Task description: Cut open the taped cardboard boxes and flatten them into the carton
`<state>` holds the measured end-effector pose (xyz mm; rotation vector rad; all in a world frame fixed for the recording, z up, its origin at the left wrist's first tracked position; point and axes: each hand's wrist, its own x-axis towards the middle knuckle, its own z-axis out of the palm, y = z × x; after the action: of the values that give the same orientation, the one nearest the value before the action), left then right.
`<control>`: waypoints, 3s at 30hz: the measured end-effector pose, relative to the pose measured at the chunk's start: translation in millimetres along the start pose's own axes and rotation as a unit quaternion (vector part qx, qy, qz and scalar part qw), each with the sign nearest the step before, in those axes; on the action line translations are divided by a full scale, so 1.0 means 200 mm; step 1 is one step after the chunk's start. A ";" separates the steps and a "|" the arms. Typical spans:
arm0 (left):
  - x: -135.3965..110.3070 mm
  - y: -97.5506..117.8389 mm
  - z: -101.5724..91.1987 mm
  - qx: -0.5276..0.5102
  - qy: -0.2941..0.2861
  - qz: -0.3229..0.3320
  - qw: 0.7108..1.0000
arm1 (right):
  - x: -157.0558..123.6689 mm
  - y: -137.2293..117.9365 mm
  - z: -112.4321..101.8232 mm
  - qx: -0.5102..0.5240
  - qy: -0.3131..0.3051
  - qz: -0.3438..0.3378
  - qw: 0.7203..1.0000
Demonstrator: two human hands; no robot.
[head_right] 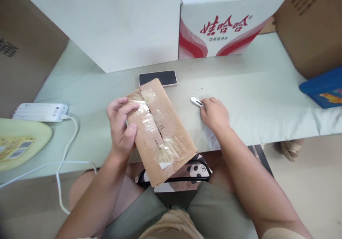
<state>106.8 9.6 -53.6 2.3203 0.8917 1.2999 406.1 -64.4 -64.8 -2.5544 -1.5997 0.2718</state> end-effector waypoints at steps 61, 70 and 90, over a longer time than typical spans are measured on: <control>-0.11 0.29 0.15 0.019 0.051 0.155 0.986 | -0.26 -0.17 -0.31 0.640 0.365 -0.126 0.664; -0.11 0.29 0.15 0.015 0.047 0.149 0.988 | -0.28 -0.17 -0.18 0.624 0.257 -0.200 0.710; -0.12 0.29 0.14 0.020 0.037 0.157 0.987 | -0.33 -0.16 -0.16 0.663 0.146 -0.251 0.690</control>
<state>142.3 -48.9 -51.4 2.5360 0.5923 1.5104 356.2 -109.0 -22.2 -0.9450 -1.1306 0.6107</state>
